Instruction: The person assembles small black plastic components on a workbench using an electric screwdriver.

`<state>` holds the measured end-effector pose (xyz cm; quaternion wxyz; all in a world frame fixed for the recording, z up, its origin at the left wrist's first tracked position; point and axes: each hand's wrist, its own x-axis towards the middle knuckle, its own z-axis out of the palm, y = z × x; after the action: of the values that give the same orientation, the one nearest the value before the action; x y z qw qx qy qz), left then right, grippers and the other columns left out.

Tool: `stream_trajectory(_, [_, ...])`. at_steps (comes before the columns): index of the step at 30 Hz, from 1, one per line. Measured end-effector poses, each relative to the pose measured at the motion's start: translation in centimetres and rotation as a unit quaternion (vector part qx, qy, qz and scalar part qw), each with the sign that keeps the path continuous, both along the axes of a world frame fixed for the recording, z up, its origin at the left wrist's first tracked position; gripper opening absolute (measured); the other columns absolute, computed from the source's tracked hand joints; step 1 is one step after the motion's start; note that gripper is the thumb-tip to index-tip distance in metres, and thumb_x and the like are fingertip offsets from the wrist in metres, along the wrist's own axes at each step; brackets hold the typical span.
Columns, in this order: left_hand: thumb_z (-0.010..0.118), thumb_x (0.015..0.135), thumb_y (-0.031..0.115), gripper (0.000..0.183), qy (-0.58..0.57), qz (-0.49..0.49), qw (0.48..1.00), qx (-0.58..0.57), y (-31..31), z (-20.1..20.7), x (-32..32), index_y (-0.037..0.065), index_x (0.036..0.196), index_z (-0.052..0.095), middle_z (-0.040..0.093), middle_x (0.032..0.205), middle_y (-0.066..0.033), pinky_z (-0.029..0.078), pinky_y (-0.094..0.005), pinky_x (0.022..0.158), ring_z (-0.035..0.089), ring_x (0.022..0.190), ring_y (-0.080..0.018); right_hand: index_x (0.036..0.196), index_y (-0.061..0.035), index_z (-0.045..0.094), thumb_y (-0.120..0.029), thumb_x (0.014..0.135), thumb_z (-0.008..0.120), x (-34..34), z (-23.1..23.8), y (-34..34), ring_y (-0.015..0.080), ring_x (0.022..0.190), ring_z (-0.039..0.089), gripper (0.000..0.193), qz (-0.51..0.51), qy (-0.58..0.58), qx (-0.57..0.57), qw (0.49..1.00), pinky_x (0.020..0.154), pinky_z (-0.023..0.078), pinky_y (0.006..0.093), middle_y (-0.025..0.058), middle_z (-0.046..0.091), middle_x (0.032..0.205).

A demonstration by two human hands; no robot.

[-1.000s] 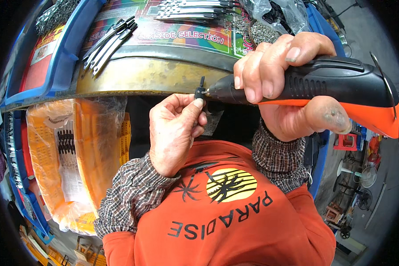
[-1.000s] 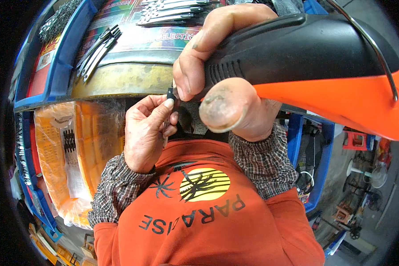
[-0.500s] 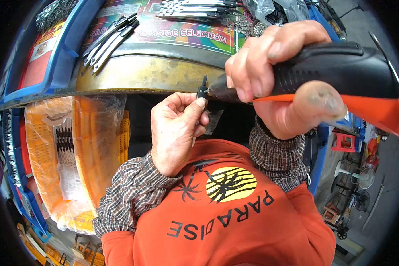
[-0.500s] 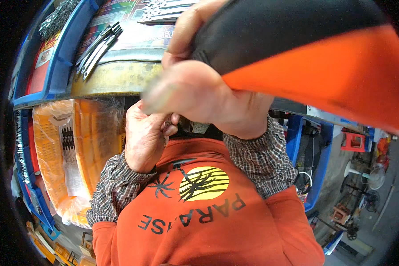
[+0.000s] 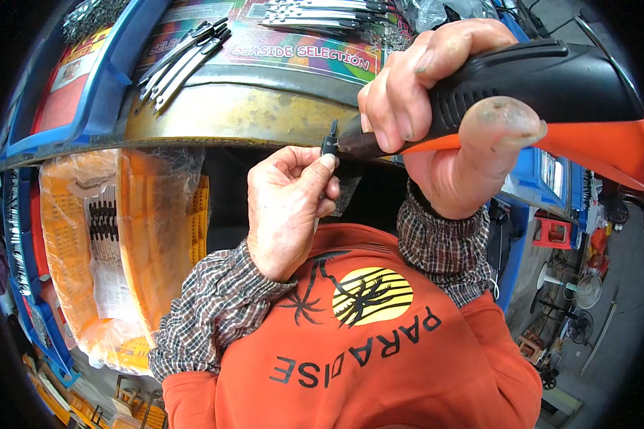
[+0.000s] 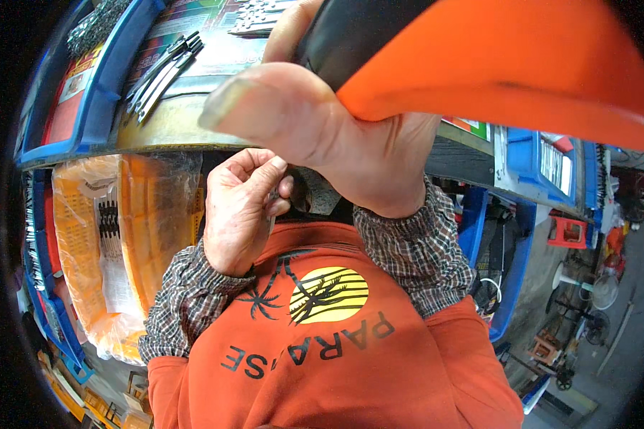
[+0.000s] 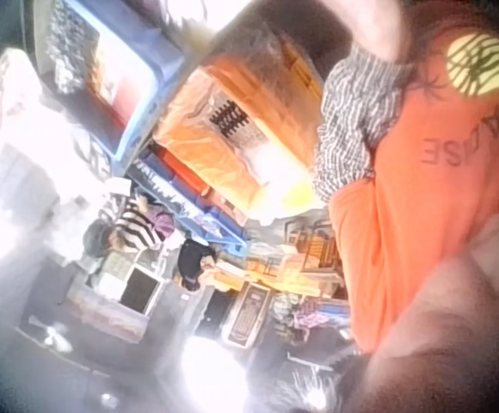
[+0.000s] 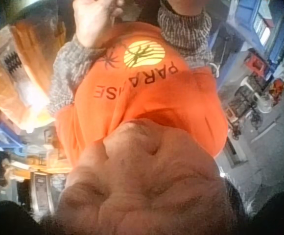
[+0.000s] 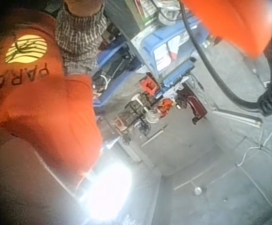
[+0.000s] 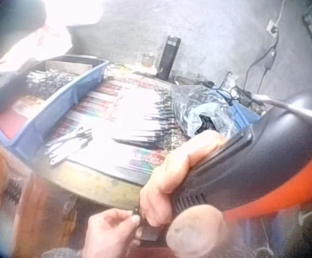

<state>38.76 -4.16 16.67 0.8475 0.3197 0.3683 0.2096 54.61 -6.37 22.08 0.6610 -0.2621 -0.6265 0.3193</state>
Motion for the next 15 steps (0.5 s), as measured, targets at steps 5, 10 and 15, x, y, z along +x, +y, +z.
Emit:
stream_trajectory(5, [0.058,0.087,0.004,0.007,-0.001,-0.015,1.000,0.003,0.1,-0.3,-0.1,-0.001,0.089,0.054,0.055,0.074,-0.0037,0.036,-0.0176,0.045,0.050,0.059,-0.0079,0.100,-0.0030,0.047,-0.066,0.074,0.056,0.0,-0.7,0.0,0.0123,0.052,0.049,0.069,-0.009,0.019,0.011,1.000,0.051,0.042,0.0278,0.0023,0.048,0.065])
stream_trajectory(10, [0.058,0.086,0.004,0.009,-0.002,-0.006,1.000,-0.001,0.2,-0.3,0.0,-0.004,0.088,0.054,0.055,0.065,-0.0044,0.036,-0.0173,0.044,0.048,0.052,-0.0062,0.105,-0.0028,0.047,-0.066,0.074,0.056,-0.2,-1.1,-0.1,0.0128,0.054,0.051,0.071,-0.018,0.039,0.019,0.999,0.053,0.043,0.0287,0.0026,0.050,0.067])
stream_trajectory(15, [0.058,0.086,0.004,0.010,-0.012,-0.008,1.000,0.002,0.2,-0.6,-0.1,-0.005,0.089,0.054,0.055,0.066,-0.0045,0.037,-0.0175,0.044,0.048,0.053,-0.0063,0.104,-0.0017,0.047,-0.067,0.073,0.055,-0.2,0.3,-0.5,0.0135,0.054,0.052,0.073,-0.015,-0.001,0.018,1.000,0.053,0.045,0.0296,0.0026,0.050,0.066])
